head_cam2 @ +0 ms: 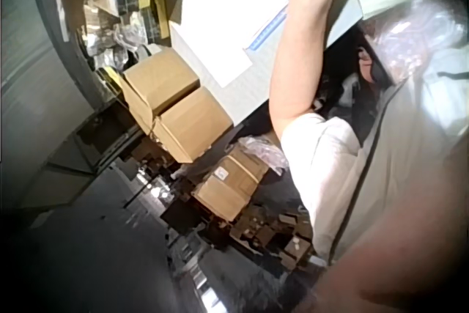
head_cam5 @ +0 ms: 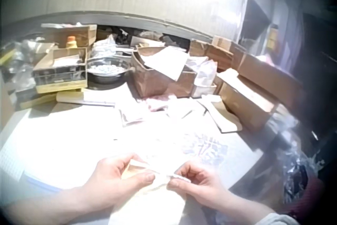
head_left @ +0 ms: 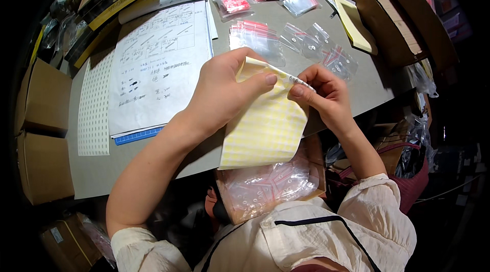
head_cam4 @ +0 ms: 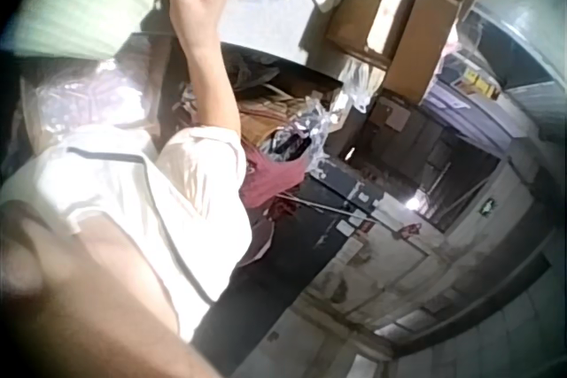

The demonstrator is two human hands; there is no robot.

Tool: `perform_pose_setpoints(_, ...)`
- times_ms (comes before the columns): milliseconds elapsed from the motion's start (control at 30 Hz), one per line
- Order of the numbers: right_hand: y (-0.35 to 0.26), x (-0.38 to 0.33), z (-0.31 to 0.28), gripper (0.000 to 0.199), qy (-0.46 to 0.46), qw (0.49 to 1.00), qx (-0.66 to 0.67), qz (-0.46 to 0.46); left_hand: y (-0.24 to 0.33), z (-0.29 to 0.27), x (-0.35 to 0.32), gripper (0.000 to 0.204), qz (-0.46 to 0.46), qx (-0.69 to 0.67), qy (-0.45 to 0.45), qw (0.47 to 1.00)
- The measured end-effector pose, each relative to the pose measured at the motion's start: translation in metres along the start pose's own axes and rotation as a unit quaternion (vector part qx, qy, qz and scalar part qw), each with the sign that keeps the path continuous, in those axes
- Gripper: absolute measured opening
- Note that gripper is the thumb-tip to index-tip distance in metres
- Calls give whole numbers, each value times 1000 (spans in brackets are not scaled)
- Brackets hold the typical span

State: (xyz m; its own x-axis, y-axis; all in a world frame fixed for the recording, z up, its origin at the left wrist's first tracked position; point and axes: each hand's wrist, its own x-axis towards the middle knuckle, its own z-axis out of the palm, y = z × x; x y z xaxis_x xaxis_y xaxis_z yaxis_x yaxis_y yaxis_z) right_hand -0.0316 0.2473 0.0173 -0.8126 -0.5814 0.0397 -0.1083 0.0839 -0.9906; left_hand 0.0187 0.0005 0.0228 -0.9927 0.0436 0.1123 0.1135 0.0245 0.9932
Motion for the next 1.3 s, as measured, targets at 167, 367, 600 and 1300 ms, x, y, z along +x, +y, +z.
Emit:
perform_pose_setpoints(167,-9,17,-3,17,-36,983,-153,-100,1,-3,-2,22,54,165,18,985)
perform_pose_setpoints(367,-31,21,5,26,-48,920,-346,-179,-4,-3,-3,21,91,206,36,974)
perform_pose_setpoints(600,-35,19,22,27,-26,785,-530,-321,-6,-7,3,32,27,163,39,985)
perform_pose_setpoints(1300,-44,124,-51,23,-101,877,-467,-43,-14,-12,9,34,-9,213,33,977)
